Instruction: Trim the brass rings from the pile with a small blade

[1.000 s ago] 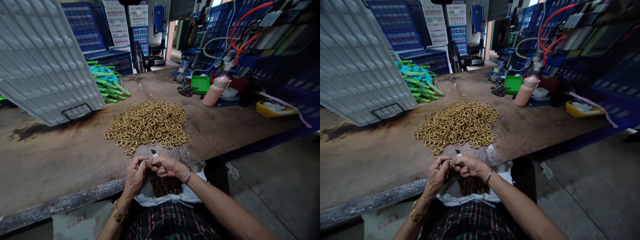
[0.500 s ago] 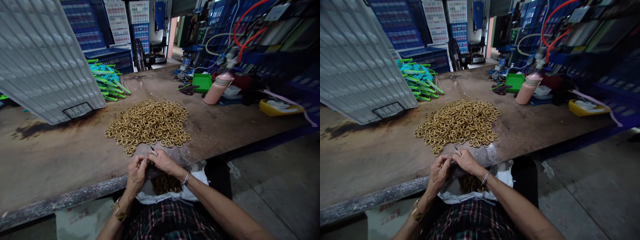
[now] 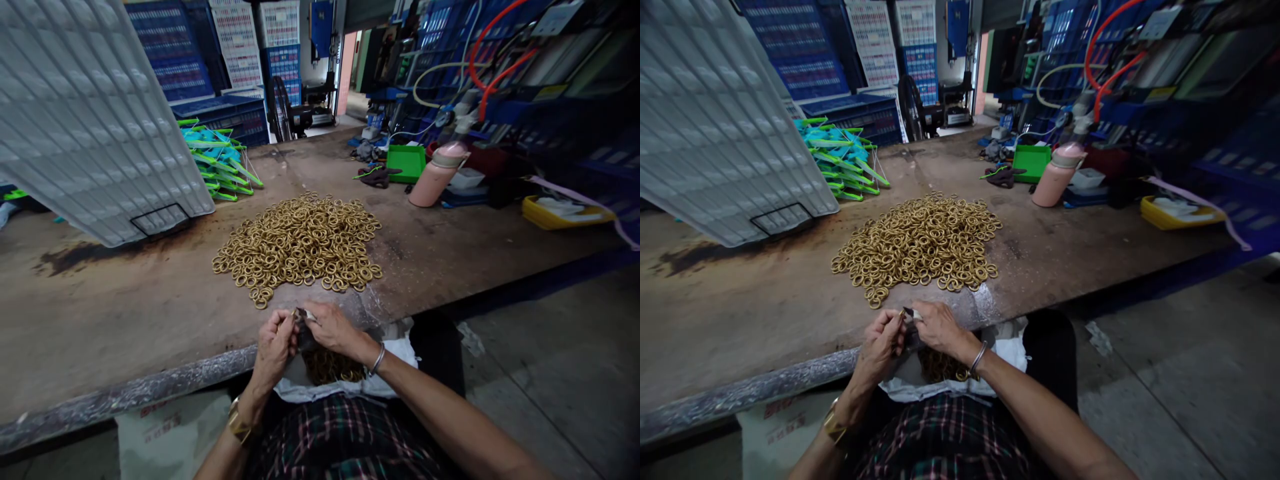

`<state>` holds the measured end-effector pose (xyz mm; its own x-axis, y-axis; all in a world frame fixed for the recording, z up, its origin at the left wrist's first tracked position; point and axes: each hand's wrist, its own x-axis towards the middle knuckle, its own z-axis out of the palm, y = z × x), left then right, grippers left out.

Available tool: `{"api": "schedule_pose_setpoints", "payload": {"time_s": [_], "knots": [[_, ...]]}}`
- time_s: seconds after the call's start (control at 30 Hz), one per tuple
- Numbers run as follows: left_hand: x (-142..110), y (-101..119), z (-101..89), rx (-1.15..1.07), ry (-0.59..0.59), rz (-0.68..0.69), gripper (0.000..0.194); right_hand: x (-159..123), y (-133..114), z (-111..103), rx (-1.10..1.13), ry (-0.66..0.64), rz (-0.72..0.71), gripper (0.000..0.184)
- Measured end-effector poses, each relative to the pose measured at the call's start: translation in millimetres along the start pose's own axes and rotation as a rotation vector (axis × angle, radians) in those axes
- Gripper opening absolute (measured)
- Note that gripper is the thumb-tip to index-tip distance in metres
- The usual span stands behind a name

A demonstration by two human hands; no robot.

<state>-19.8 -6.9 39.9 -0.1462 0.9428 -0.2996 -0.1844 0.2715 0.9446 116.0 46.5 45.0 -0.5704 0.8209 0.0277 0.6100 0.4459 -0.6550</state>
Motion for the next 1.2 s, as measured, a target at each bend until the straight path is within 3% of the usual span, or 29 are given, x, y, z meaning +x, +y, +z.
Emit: {"api": "schedule_pose_setpoints", "payload": {"time_s": [0.13,0.57,0.7,0.83,1.0,1.07,1.13,1.2], "knots": [[0,-1,-0.6,0.056,-0.01,0.058,0.037,-5,-4,-2,-0.14,-0.075,-0.005,0.02],[-4,3,-0.8,0.122,0.023,0.099,0.038,2,-5,2,-0.273,-0.163,0.062,0.025],[-22,13,3.5,0.105,-0.125,0.08,0.034,9,5,2,-0.37,-0.108,0.124,0.027],[-32,12,9.0,-0.056,-0.316,-0.089,0.032,9,14,-4,-0.377,-0.034,0.149,0.025],[-31,-31,12.5,-0.049,-0.442,-0.358,0.037,8,33,-20,-0.35,0.228,0.206,0.029],[-33,-52,12.0,-0.035,-0.376,-0.489,0.032,10,41,-26,-0.388,0.274,0.271,0.033],[-33,-65,9.3,-0.121,-0.18,-0.701,0.024,13,49,-28,-0.435,0.268,0.28,0.042],[-27,-69,5.2,-0.133,-0.094,-0.695,0.024,18,56,-25,-0.487,0.285,0.301,0.043]]}}
